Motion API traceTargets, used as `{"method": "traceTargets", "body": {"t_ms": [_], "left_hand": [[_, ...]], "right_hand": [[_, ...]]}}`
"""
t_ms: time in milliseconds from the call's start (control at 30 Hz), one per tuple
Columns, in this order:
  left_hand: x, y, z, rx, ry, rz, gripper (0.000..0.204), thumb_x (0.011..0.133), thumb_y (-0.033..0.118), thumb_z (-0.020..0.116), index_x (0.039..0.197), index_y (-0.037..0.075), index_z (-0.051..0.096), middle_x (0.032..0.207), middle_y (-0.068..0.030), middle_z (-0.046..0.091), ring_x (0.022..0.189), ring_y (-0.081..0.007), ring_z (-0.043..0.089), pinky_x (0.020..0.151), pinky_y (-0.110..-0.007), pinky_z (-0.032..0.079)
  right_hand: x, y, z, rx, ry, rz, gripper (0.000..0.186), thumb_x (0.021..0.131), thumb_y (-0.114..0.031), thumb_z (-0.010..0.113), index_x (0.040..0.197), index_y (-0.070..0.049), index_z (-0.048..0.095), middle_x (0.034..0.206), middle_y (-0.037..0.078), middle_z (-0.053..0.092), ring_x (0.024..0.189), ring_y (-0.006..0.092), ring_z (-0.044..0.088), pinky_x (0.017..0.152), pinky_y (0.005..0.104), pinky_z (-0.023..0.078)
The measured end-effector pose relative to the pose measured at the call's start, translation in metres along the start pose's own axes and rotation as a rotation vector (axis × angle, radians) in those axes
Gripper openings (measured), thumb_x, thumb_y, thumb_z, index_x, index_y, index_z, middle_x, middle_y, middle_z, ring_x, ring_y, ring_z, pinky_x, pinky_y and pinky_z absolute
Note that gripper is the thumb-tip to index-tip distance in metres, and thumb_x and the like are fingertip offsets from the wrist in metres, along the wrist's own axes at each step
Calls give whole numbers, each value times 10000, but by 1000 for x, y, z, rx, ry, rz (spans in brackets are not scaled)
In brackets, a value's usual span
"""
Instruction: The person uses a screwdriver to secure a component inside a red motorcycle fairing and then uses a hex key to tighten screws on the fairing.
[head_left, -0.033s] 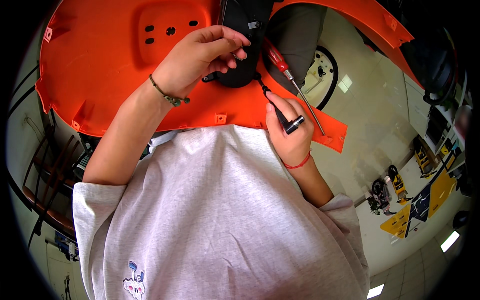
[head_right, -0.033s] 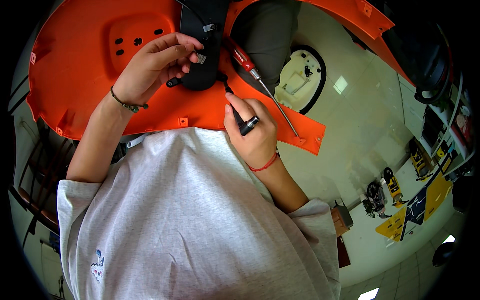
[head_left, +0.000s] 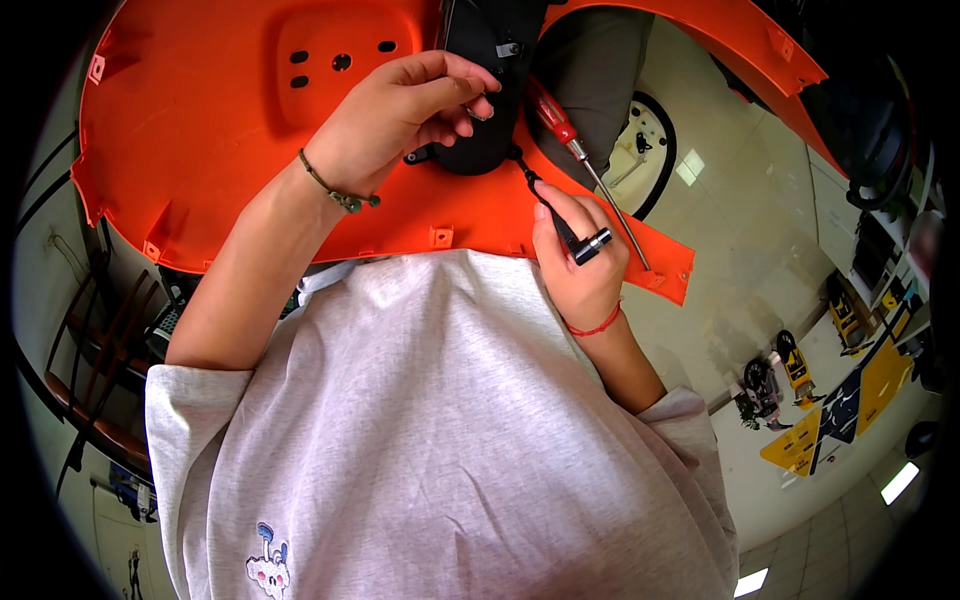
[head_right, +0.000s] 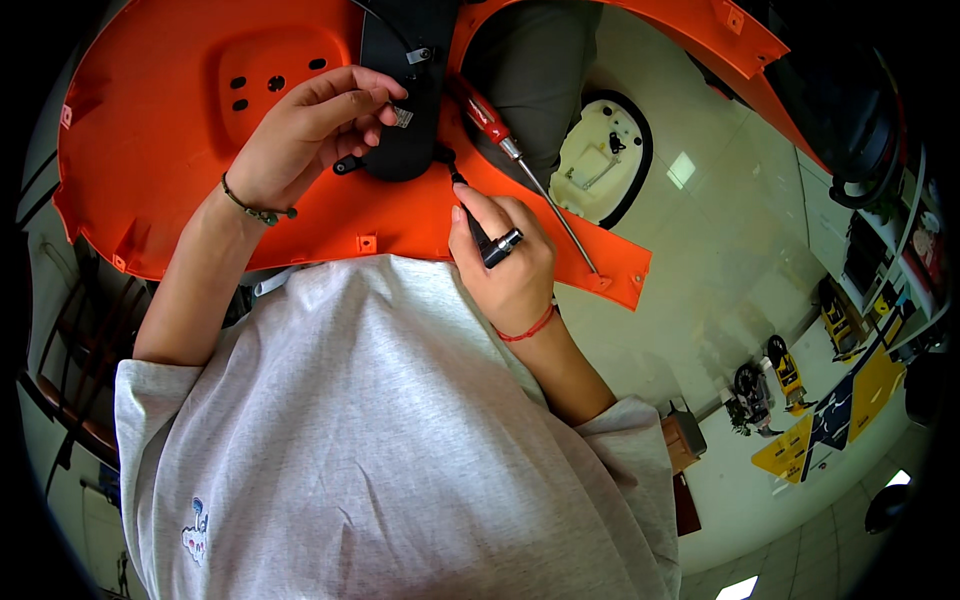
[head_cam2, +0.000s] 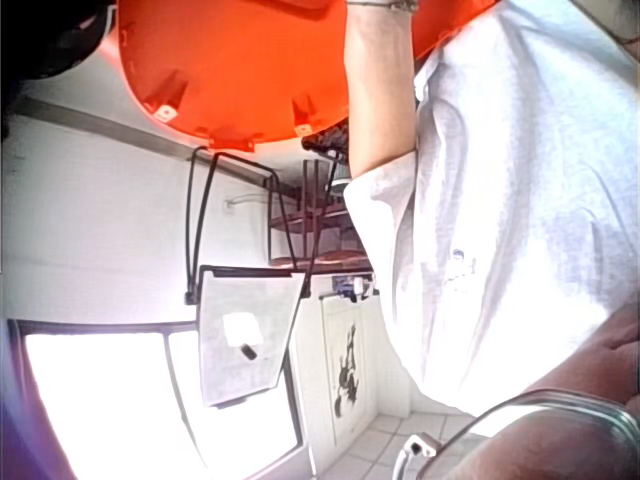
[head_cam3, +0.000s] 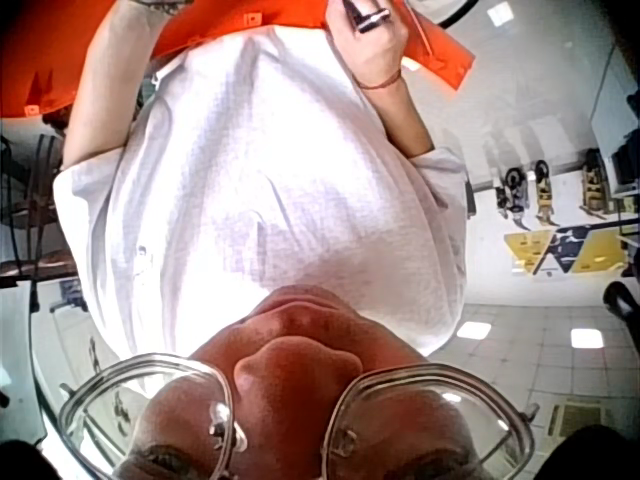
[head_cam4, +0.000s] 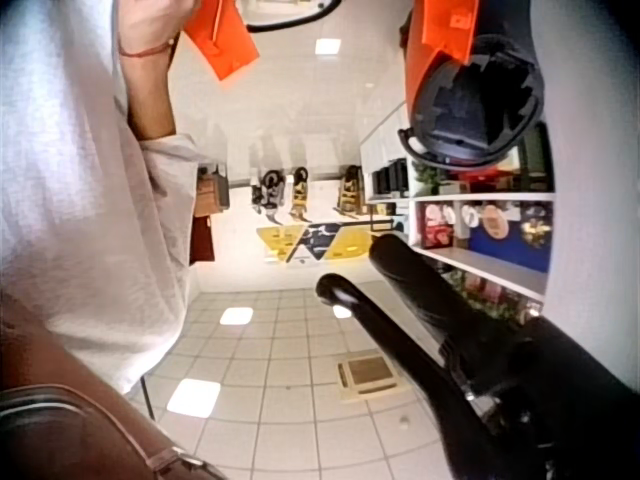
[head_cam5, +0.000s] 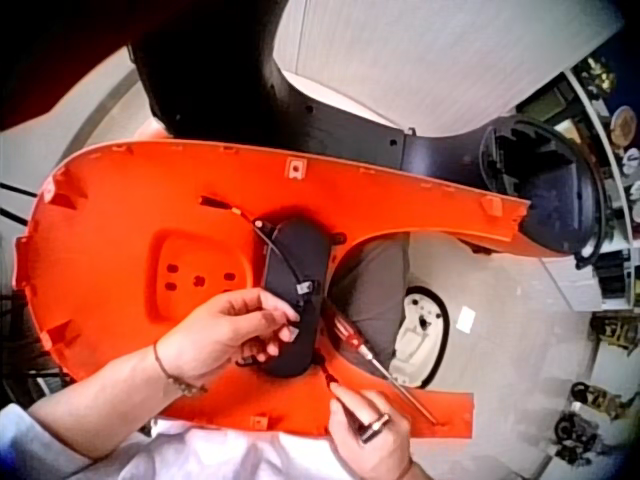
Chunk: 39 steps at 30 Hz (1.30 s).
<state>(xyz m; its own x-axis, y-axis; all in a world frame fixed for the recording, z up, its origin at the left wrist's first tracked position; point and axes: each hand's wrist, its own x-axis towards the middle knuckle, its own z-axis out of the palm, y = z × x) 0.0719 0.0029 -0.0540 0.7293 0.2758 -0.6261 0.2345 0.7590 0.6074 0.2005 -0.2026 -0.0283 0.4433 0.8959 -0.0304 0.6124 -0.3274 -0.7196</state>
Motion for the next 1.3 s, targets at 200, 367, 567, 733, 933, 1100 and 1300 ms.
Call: {"method": "traceTargets", "body": {"t_ms": [200,367,567,733,933,1100,1300], "left_hand": [[-3,-1,1,-8,-10,-8,206,999,173,521,1120,48,633,933,4,646,771,-52,568,734,-190,489],[0,-4,1,-13,-17,-5,205,999,172,521,1115,46,633,942,1,649,771,-54,570,728,-188,488],[0,-2,-5,-36,-46,-18,211,998,159,519,1132,31,619,939,0,648,779,-54,580,735,-186,489],[-1,-1,-6,-50,-40,-8,212,1000,156,515,1137,28,614,933,-2,644,781,-55,583,746,-187,492],[-1,-1,-7,-54,-36,-9,209,1000,154,514,1132,27,615,931,-6,641,782,-56,580,756,-189,495],[0,-1,-5,-49,-37,-11,211,1002,150,509,1134,24,616,933,-9,641,783,-57,580,760,-191,497],[1,-2,-2,11,-47,10,215,1004,168,533,1134,30,634,947,-9,646,796,-56,587,737,-180,492]], "right_hand": [[-5,6,16,38,94,2,188,839,3,674,1026,23,683,793,139,659,682,230,656,613,322,529],[9,24,1,731,113,641,222,987,-56,518,1109,100,621,811,127,678,721,171,663,663,286,540],[10,21,-6,877,160,791,248,988,-137,505,1011,65,648,743,107,642,638,158,613,596,266,482],[13,17,-9,795,182,696,241,980,-121,473,942,41,648,703,62,584,641,134,563,619,253,446],[27,17,-23,675,204,426,184,950,-42,446,838,32,572,906,98,557,812,155,564,751,306,468],[48,2,-46,813,98,449,197,966,-54,440,858,36,578,859,97,562,705,156,558,669,289,469],[64,-9,-49,810,71,447,300,1002,-129,403,924,78,605,862,129,607,776,181,590,747,299,475]]}}
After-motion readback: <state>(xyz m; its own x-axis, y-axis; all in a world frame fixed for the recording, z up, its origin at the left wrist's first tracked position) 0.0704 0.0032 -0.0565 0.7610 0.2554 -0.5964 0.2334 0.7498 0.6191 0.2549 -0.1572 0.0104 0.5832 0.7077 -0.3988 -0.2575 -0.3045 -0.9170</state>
